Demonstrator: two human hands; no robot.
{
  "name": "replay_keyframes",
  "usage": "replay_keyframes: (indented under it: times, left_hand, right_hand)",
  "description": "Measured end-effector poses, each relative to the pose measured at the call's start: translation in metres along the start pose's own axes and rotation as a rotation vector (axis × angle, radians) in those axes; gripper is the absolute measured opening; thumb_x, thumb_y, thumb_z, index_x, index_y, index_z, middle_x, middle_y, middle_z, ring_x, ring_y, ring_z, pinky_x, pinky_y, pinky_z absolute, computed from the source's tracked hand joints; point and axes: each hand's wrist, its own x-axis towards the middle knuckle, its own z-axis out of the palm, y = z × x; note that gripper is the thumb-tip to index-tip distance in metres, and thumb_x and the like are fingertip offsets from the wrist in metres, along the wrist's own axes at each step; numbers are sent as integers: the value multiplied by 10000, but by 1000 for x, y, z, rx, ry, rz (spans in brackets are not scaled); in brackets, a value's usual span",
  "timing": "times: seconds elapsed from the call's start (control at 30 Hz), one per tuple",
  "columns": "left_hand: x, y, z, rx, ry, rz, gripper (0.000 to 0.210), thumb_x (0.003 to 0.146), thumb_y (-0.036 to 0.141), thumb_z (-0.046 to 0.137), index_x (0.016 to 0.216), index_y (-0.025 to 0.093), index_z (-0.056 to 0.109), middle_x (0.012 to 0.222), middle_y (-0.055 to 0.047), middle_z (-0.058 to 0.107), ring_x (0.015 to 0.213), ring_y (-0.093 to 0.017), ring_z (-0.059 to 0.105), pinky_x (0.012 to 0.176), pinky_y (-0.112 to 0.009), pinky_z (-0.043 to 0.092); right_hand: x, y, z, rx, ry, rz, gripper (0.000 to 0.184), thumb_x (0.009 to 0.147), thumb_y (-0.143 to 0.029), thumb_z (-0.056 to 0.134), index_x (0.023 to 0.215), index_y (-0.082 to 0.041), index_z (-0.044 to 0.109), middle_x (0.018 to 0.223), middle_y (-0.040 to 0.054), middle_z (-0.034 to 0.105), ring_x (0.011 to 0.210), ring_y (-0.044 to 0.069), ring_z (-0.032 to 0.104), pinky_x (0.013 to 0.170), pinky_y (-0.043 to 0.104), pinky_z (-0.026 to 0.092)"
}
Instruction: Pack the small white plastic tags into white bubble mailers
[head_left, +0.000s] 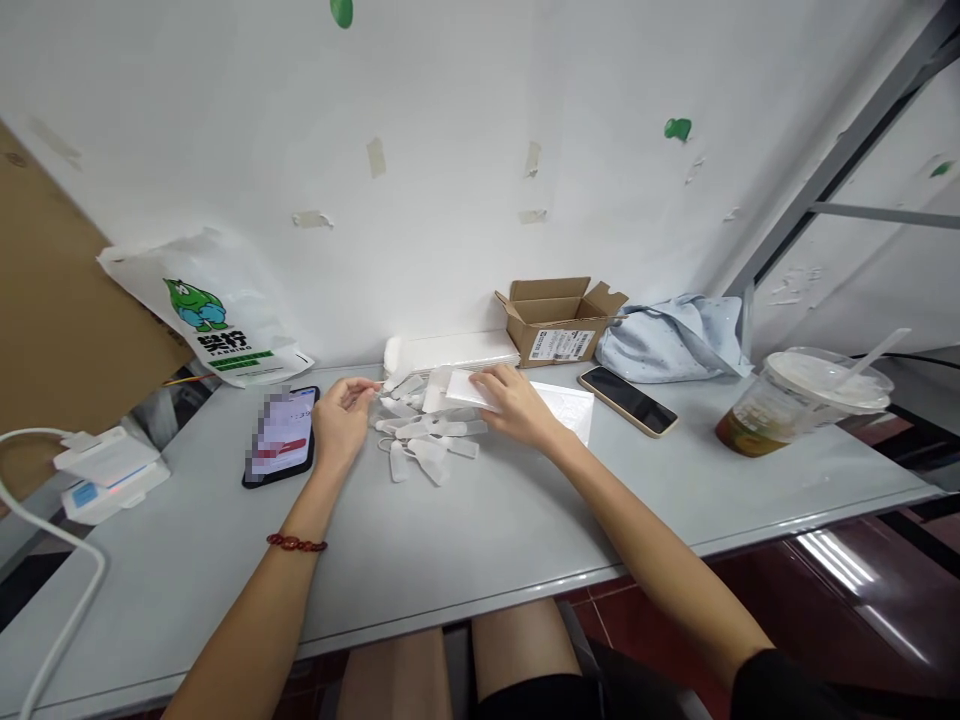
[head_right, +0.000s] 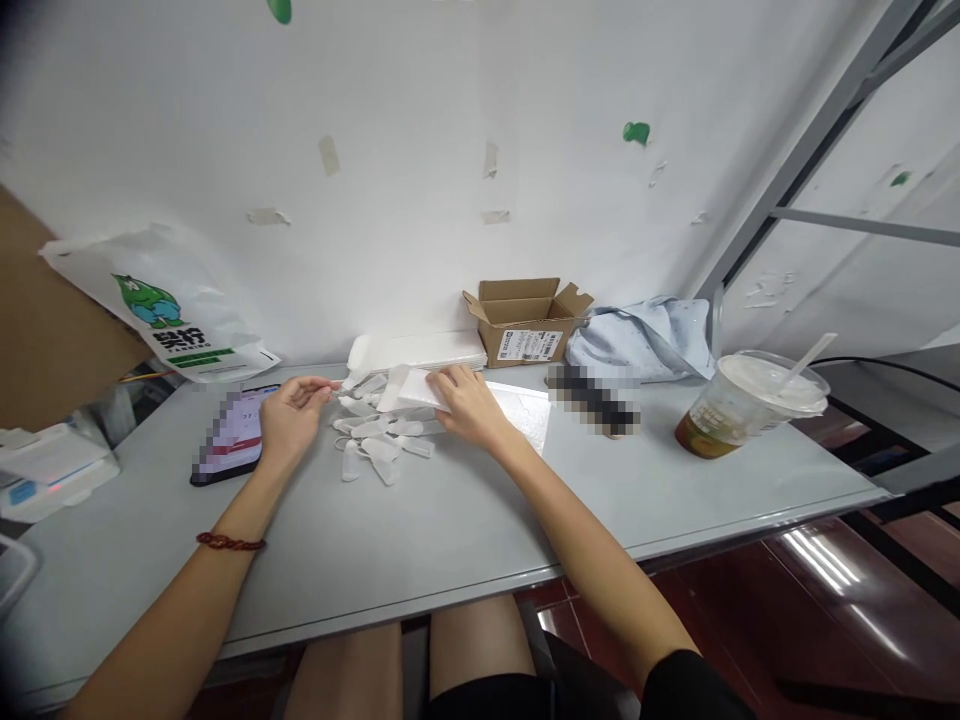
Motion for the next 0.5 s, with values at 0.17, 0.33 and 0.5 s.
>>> replay_keyframes:
  times: [0.17,0.33,0.5]
  left_hand:
    - [-2,10,2,-113,80,24,112,697,242,634,776,164,618,826,-62,698,840,-194,678,812,-346,535]
    - [-3,19,2,-263,115,-25,130,640,221,698,730,167,622,779,-37,704,779,-171,674,825,-332,521]
    - [-2,24,1,-416,134,-187,206,556,199,759,714,158,634,747,-30,711,757,-179,683,822,-331,518]
  right_hand:
    - [0,-1,0,-8,-1,7,398,782,-132,550,1177,-163,517,1167,141,548,1081,286,477,885,406,387]
    - [0,-1,0,-10,0,3,400,773,-124,548,1171,-155,521,1165,145,550,1077,287,478,874,402,390]
    - [-1,-1,0,-14,18,-14,401,773,-128,542,1172,-164,521,1161,139,558,1069,287,481,865,400,389]
